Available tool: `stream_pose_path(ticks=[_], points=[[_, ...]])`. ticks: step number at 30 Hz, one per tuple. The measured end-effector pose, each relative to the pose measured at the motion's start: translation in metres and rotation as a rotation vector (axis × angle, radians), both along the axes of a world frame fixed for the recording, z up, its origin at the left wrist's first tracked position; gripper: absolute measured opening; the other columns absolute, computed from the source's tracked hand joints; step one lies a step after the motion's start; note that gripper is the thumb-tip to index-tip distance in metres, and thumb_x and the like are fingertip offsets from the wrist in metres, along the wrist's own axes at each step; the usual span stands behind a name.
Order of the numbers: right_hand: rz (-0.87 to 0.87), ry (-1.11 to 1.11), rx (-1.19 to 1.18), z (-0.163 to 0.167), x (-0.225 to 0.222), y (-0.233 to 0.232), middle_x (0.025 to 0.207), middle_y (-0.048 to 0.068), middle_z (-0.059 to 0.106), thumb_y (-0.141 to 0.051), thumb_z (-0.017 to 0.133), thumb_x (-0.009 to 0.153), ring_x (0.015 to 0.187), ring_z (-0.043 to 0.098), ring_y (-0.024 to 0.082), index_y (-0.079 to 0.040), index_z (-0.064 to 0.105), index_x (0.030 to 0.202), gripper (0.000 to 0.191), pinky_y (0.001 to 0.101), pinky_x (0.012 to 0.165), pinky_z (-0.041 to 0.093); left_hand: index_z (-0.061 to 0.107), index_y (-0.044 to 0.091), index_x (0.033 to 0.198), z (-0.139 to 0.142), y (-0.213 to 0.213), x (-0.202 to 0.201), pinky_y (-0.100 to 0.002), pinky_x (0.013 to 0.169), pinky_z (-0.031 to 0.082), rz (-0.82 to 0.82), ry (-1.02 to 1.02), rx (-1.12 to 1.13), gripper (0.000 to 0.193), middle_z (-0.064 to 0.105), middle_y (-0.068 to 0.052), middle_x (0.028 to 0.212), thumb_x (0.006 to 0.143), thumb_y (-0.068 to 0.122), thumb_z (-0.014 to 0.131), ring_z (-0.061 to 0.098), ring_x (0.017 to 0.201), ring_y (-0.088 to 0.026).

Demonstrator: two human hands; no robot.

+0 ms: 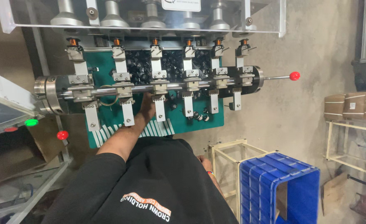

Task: The person sits at a benchtop winding machine and tends it: they handle small black coil components, place white strips on the green work surface, wipe parts with a black cloth, load components into the machine stations, and turn the machine's red-handled levers to operate it, working through the parts one at a time.

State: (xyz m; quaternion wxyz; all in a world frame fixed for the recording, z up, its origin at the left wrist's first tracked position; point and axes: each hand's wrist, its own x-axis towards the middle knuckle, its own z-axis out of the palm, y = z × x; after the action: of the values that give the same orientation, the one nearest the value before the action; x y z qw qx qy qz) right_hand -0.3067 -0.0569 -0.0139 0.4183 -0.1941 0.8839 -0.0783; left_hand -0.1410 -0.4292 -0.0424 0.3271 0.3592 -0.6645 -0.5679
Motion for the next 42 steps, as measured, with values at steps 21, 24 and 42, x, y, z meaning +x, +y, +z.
stream_pose_path(ticks=[21, 24, 42], points=[[0.086, 0.039, 0.114, 0.007, 0.002, -0.018, 0.108, 0.02, 0.076, -0.044, 0.068, 0.088, 0.111, 0.07, 0.036, -0.014, 0.074, 0.117, 0.042, 0.0414, 0.095, 0.052, 0.075, 0.016, 0.107, -0.005, -0.015, 0.027, -0.053, 0.095, 0.045, -0.246, -0.536, -0.816, 0.025, 0.072, -0.01, 0.108, 0.084, 0.019, 0.064, 0.064, 0.106, -0.034], [0.042, -0.001, 0.081, 0.008, 0.002, -0.019, 0.109, 0.02, 0.076, -0.041, 0.068, 0.086, 0.111, 0.071, 0.035, -0.012, 0.074, 0.116, 0.042, 0.0398, 0.096, 0.053, 0.075, 0.014, 0.106, -0.007, -0.017, 0.029, -0.054, 0.094, 0.046, -0.221, -0.492, -0.813, 0.02, 0.071, -0.011, 0.11, 0.091, 0.021, 0.064, 0.065, 0.107, -0.034], [-0.001, -0.023, 0.058, 0.006, 0.009, -0.014, 0.101, 0.02, 0.078, -0.039, 0.068, 0.087, 0.102, 0.075, 0.032, -0.008, 0.075, 0.109, 0.039, 0.0393, 0.09, 0.054, 0.078, 0.007, 0.088, 0.001, -0.021, 0.006, -0.046, 0.076, 0.059, -0.104, -0.527, -0.306, 0.032, 0.073, -0.018, 0.082, 0.093, 0.037, 0.071, 0.074, 0.08, -0.036]])
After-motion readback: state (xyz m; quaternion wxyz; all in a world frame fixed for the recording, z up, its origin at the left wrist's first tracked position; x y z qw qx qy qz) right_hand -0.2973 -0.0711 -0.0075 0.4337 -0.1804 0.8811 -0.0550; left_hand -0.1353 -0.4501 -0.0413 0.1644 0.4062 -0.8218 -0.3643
